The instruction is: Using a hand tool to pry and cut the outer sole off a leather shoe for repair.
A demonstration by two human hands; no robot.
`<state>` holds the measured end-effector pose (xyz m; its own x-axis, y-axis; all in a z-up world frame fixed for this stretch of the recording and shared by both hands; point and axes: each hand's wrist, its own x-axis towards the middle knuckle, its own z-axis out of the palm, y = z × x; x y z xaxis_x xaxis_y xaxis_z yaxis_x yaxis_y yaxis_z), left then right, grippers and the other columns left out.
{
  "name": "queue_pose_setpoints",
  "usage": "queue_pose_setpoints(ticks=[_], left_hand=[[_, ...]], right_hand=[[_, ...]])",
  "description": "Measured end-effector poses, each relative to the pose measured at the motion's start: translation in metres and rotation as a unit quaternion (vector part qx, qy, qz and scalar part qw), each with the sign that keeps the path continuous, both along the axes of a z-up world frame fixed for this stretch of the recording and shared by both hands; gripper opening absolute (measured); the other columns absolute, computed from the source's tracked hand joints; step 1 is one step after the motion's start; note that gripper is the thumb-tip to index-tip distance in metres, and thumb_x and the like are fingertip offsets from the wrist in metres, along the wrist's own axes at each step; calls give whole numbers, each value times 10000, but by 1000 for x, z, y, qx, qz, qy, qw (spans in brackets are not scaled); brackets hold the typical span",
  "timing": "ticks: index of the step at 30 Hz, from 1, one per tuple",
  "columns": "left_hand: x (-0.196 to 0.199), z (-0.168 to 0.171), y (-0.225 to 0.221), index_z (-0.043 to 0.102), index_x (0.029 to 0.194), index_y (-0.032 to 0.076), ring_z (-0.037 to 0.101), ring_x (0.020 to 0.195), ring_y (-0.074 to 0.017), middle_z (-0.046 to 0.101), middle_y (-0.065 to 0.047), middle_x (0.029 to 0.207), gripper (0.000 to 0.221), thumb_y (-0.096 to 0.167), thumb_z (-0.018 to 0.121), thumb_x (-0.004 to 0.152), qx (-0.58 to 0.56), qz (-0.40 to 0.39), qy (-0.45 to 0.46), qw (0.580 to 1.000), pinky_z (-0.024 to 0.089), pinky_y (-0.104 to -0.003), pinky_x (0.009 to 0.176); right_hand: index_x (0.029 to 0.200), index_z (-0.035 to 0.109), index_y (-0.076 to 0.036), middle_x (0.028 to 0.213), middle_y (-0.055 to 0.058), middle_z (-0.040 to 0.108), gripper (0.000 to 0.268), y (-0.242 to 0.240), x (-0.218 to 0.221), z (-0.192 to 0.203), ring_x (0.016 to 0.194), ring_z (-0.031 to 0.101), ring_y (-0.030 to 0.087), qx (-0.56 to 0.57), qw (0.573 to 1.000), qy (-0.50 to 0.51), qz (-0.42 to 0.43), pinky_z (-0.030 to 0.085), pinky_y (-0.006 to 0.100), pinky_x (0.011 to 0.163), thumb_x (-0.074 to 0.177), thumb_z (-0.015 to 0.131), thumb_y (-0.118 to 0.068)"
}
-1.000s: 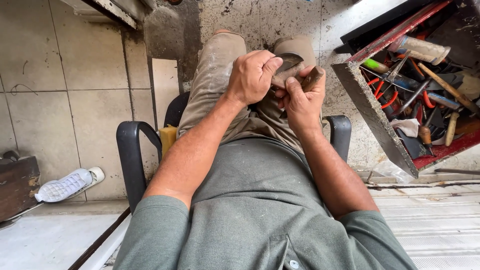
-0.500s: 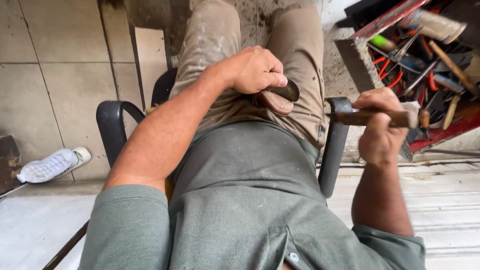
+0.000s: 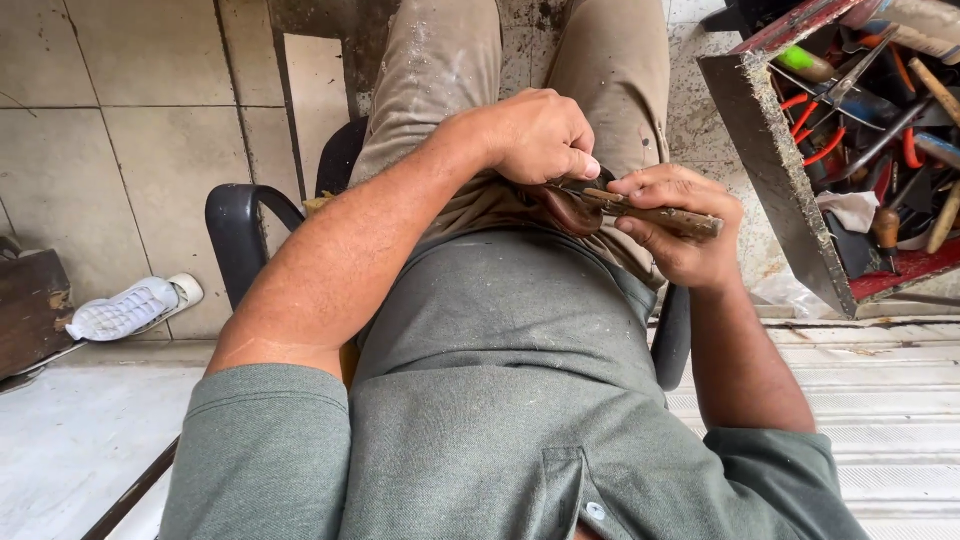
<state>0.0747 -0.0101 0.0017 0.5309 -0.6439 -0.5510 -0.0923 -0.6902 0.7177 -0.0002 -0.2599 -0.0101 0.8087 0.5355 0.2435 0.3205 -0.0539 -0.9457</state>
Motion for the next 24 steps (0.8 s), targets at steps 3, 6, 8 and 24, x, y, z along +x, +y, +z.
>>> queue_pose_setpoints(ticks=[3,6,8,24], left_hand=[[0,-2,-1,671,718,197,556,688,-178,594,26,640,359,421,647,997,2,-10,-9,1000,456,-383,708],[-3,0,-4,685,742,194,580,706,-192,629,14,668,339,418,643,993,11,-12,0,1000,462,-393,713],[0,9,-7,711,787,191,609,734,-201,665,5,706,315,422,649,992,18,-12,1,1000,471,-398,733],[10,23,-31,699,795,144,596,776,-211,671,-35,851,374,385,600,1063,107,-76,59,990,510,-408,664]], right_hand=[[1054,678,-5,1133,238,724,242,4,4,2,1011,730,318,-10,1000,-10,3,605,415,956,869,834,-16],[1047,688,4,1120,239,730,240,0,1,6,953,728,289,-23,1000,-7,-3,602,379,902,864,843,-1],[1047,689,1,1112,237,733,239,-6,-1,12,923,715,272,-30,999,-8,-16,591,361,874,865,844,-8],[1049,678,0,1106,243,728,263,0,2,-14,999,749,319,0,1000,19,-16,627,409,942,849,847,-24]])
